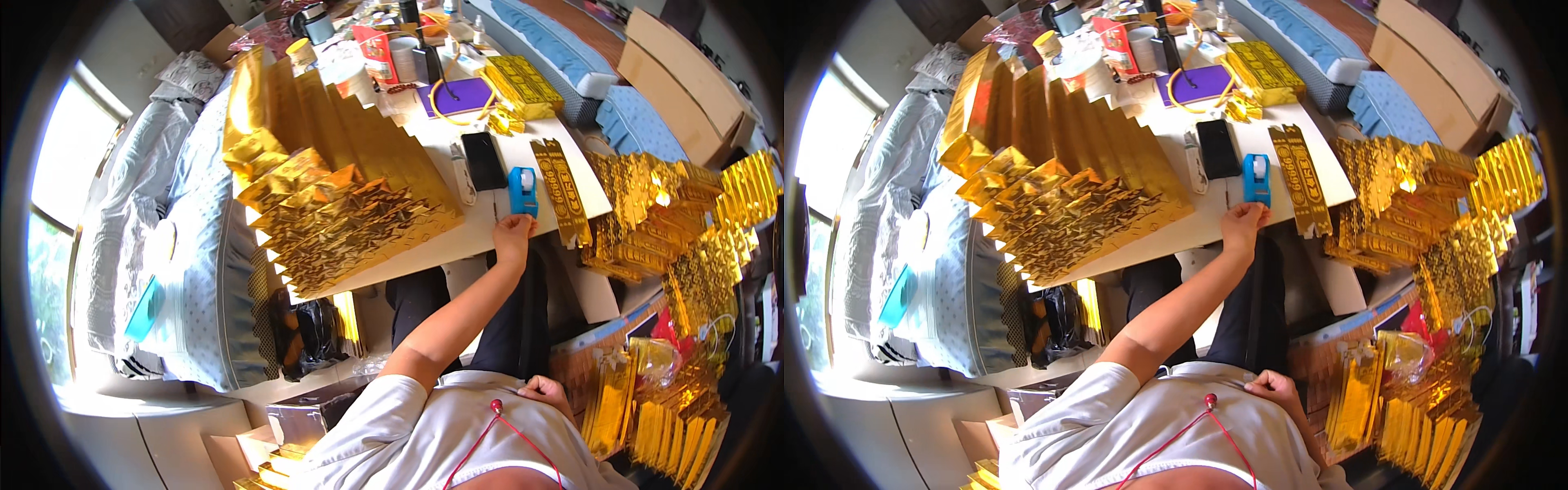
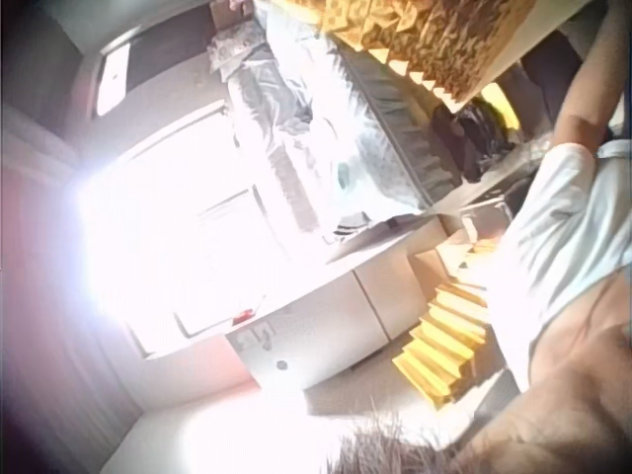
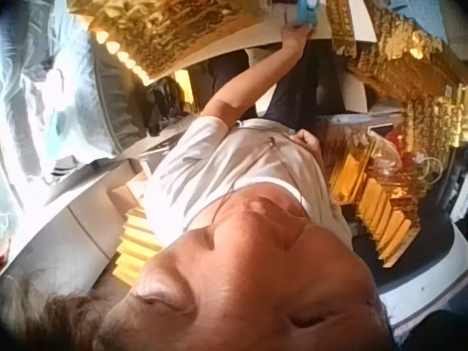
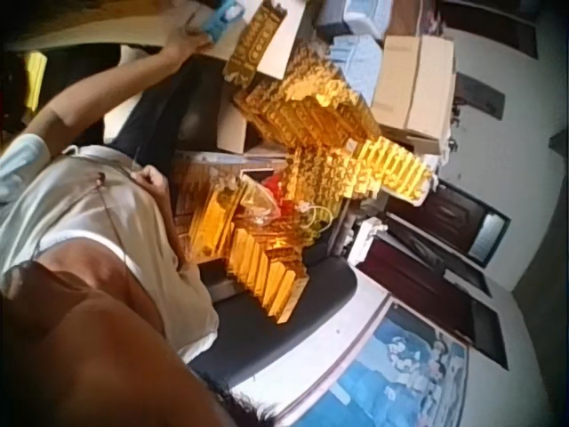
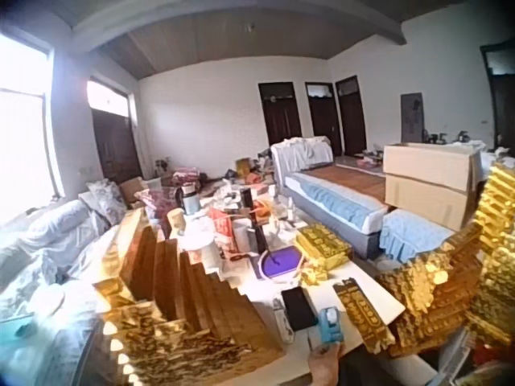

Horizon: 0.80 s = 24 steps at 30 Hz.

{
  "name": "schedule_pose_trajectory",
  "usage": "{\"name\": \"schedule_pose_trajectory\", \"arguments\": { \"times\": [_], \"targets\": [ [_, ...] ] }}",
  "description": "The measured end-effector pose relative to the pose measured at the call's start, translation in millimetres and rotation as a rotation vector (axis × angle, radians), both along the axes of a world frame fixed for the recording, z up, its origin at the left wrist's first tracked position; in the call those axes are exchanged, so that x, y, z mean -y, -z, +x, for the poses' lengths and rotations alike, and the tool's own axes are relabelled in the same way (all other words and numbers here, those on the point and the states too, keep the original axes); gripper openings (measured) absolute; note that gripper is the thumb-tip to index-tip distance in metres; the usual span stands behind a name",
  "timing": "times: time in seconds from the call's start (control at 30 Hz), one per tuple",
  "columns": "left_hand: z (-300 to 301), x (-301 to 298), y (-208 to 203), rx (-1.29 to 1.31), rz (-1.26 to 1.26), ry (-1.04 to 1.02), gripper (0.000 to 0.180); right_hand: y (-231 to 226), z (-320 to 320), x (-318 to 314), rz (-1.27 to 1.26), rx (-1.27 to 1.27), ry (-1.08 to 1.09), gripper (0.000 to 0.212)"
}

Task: The person assembles a large stack of gold-colored paper structures by folding and taping them together. They use a utility knife to trim the edges of the stack and then fold smaller individual gold packets.

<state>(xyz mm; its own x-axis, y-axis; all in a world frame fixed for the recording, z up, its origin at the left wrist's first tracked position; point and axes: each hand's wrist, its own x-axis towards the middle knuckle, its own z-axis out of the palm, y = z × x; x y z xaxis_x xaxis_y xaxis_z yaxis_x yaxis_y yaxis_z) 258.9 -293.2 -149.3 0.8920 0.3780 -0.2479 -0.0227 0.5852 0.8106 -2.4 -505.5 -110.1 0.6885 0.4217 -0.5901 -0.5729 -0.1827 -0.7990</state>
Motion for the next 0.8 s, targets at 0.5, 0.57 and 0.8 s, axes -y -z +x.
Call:
{"name": "schedule_pose_trajectory", "arguments": {
  "times": [0.5, 0.57, 0.8],
  "targets": [
    [-192, -141, -249, 0.865, 0.837, -0.285, 0.012, 18, 66, -130, 0.062, 0.828, -0.171, 0.012],
    [-203, -163, -261, 0.877, 0.865, -0.363, 0.011, 10, 74, -173, 0.177, 0.838, -0.189, 0.012],
    [-219, -232, -278, 0.753, 1.053, -0.504, 0.011, 16, 90, -286, 0.278, 0.813, -0.191, 0.012]
  ]
}}
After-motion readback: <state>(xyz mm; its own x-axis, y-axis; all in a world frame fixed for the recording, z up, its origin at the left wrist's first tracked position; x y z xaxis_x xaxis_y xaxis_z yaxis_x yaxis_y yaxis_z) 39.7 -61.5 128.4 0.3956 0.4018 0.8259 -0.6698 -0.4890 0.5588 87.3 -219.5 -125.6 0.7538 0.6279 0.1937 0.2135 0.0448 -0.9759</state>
